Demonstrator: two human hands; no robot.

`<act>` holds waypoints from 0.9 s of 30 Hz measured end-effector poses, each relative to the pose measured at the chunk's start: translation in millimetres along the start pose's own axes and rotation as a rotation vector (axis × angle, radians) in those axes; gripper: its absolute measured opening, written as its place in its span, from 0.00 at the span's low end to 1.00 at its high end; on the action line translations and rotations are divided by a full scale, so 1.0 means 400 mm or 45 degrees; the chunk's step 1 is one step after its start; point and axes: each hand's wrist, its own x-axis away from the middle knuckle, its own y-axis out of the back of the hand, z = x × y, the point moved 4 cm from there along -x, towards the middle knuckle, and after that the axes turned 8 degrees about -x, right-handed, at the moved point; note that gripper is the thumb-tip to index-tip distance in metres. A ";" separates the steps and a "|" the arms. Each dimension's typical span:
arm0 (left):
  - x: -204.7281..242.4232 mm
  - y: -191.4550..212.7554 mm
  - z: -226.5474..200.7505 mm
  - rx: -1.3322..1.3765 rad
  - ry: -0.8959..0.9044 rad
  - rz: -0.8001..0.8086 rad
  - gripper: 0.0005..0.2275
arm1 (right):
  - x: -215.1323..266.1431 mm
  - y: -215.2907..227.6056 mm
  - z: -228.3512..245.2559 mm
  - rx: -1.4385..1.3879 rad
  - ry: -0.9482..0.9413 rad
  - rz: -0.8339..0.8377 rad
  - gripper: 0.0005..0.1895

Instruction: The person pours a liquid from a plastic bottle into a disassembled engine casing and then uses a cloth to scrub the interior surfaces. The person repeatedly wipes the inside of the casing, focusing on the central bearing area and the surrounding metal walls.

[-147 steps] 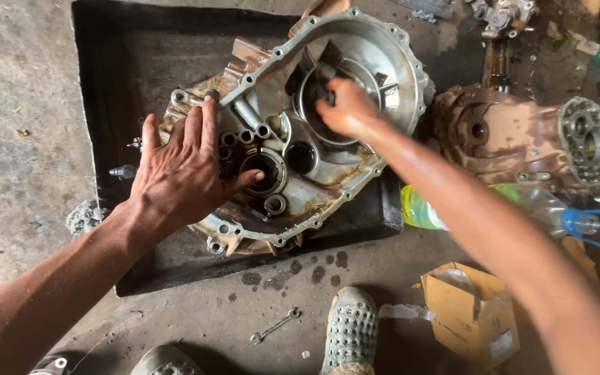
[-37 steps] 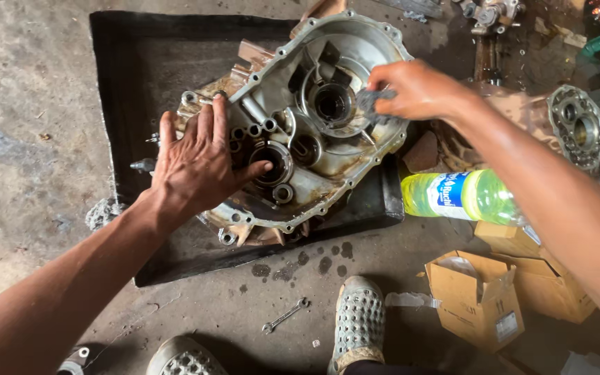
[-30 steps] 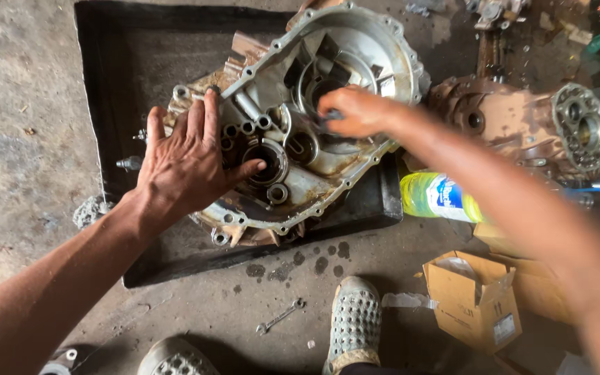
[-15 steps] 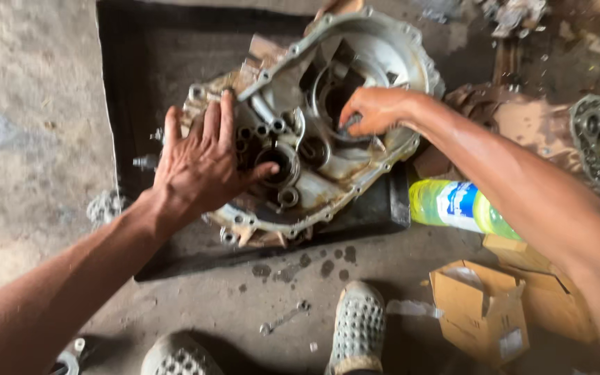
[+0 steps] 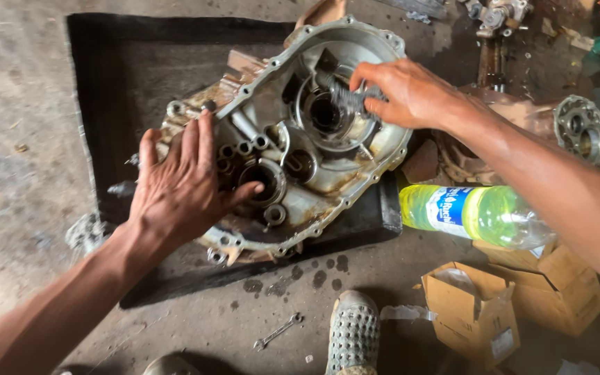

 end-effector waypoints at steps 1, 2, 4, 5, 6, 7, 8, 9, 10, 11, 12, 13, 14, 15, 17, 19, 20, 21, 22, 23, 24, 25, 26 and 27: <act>-0.004 0.002 -0.004 -0.001 -0.013 -0.014 0.53 | 0.001 -0.001 -0.004 0.009 -0.044 0.074 0.17; -0.002 0.006 -0.003 -0.007 -0.014 -0.029 0.52 | -0.011 -0.004 -0.012 0.017 -0.077 0.148 0.18; -0.001 0.009 -0.003 -0.028 -0.025 -0.053 0.52 | -0.035 -0.035 -0.006 -0.094 0.299 0.185 0.15; -0.003 0.008 -0.004 -0.044 -0.035 -0.062 0.52 | -0.046 -0.053 -0.007 -0.150 0.488 0.202 0.14; -0.002 0.008 -0.003 -0.060 -0.042 -0.065 0.51 | -0.067 -0.091 -0.025 -0.149 0.371 0.326 0.16; -0.001 0.008 -0.002 -0.071 -0.037 -0.081 0.51 | -0.087 -0.140 -0.032 -0.145 0.252 0.449 0.18; -0.001 0.007 -0.004 -0.080 -0.037 -0.096 0.51 | -0.101 -0.180 -0.040 -0.141 0.129 0.571 0.19; -0.002 0.007 -0.004 -0.089 -0.037 -0.111 0.51 | -0.119 -0.192 -0.039 -0.096 0.191 0.549 0.19; -0.004 0.005 -0.005 -0.099 -0.038 -0.118 0.51 | -0.133 -0.196 -0.038 -0.049 0.251 0.530 0.18; -0.004 0.006 -0.006 -0.108 -0.039 -0.126 0.51 | -0.141 -0.197 -0.034 -0.002 0.312 0.512 0.17; -0.002 0.009 -0.006 -0.129 -0.037 -0.140 0.51 | -0.143 -0.198 -0.029 0.029 0.296 0.474 0.18; -0.001 0.013 -0.006 -0.109 -0.031 -0.134 0.51 | -0.136 -0.199 -0.022 0.059 0.280 0.436 0.19; -0.004 0.018 -0.006 -0.088 -0.037 -0.131 0.51 | -0.124 -0.197 -0.016 0.089 0.254 0.394 0.20; -0.005 0.022 -0.008 -0.066 -0.042 -0.129 0.50 | -0.111 -0.187 -0.006 0.290 0.313 0.302 0.19; -0.013 0.025 -0.006 -0.119 -0.030 -0.098 0.50 | -0.097 -0.150 0.005 0.703 0.431 0.095 0.16; -0.009 0.012 -0.010 -0.145 -0.031 -0.062 0.51 | -0.073 -0.065 -0.008 0.406 0.448 -0.189 0.22; -0.005 0.007 -0.005 -0.166 -0.029 -0.055 0.51 | -0.066 -0.041 -0.009 0.327 0.459 -0.200 0.21; -0.003 0.003 0.000 -0.186 -0.027 -0.048 0.51 | -0.057 -0.016 -0.011 0.248 0.471 -0.210 0.21; -0.003 0.002 0.002 -0.176 -0.034 -0.078 0.52 | -0.044 -0.003 -0.013 0.169 0.463 -0.214 0.21; -0.005 0.003 0.005 -0.165 -0.040 -0.108 0.52 | -0.050 -0.023 -0.023 0.108 0.286 -0.020 0.21; -0.011 0.003 0.002 -0.151 -0.045 -0.150 0.52 | -0.059 -0.046 -0.037 0.059 0.108 0.169 0.21; -0.013 -0.001 -0.004 -0.140 -0.047 -0.112 0.52 | -0.059 -0.068 -0.054 0.011 -0.071 0.357 0.21; -0.010 -0.001 -0.004 -0.142 -0.036 -0.072 0.51 | -0.067 -0.090 -0.043 -0.088 0.026 0.418 0.21; -0.010 -0.001 0.000 -0.143 -0.025 -0.032 0.51 | -0.075 -0.122 -0.029 -0.187 0.123 0.479 0.21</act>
